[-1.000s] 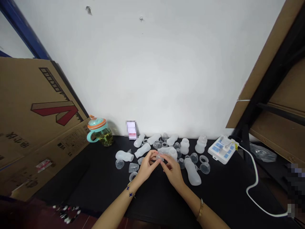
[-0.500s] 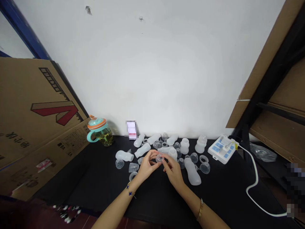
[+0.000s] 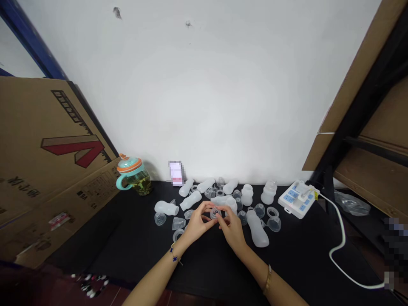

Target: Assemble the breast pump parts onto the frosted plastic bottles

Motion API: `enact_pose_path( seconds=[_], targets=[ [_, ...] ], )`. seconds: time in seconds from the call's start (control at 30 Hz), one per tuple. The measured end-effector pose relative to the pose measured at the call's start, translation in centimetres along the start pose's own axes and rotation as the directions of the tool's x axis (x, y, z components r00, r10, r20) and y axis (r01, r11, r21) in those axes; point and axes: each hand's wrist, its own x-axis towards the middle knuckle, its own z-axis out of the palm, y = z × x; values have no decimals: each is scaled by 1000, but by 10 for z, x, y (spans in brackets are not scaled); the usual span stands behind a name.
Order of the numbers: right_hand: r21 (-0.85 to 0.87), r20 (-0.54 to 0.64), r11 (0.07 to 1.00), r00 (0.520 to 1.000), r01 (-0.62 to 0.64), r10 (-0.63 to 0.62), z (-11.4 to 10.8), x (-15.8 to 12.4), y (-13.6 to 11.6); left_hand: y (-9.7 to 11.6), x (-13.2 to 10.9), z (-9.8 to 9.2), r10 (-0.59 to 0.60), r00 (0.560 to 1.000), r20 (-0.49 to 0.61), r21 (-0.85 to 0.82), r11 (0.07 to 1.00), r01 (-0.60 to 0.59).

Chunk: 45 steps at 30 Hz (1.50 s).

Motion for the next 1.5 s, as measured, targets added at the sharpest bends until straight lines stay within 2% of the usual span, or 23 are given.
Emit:
enact_pose_path(
  seconds=[0.17, 0.33, 0.53, 0.8, 1.0, 1.1, 1.27, 1.5],
  targets=[
    [-40, -17, 999, 1000, -18, 18, 0, 1, 1, -3, 0, 1, -13, 1000, 8, 1, 1000, 13],
    [-111, -29, 993, 999, 35, -39, -1, 0, -2, -4, 0, 1, -14, 1000, 21, -11, 1000, 14],
    [-131, -109, 989, 990, 70, -85, -4, -2, -7, -11, 1, 2, -12, 999, 39, -4, 1000, 12],
    [-142, -271, 966, 931, 215, -246, -13, -2, -11, -16, 2, 3, -45, 999, 29, 26, 999, 44],
    [-231, -386, 954, 882, 190, -269, -26, 9, -10, -14, 2, 3, -64, 998, 22, 24, 998, 63],
    [-206, -444, 969, 869, 137, -217, -31, 16, -7, -14, 2, 3, -65, 998, 20, 30, 997, 64],
    [-96, -427, 992, 897, 76, -110, -33, 22, -4, -11, 2, 2, -62, 998, 5, 52, 997, 62],
    [-149, -341, 985, 930, 90, -137, -32, 23, 4, -9, 2, 2, -59, 998, 13, 62, 996, 58]
  ],
)
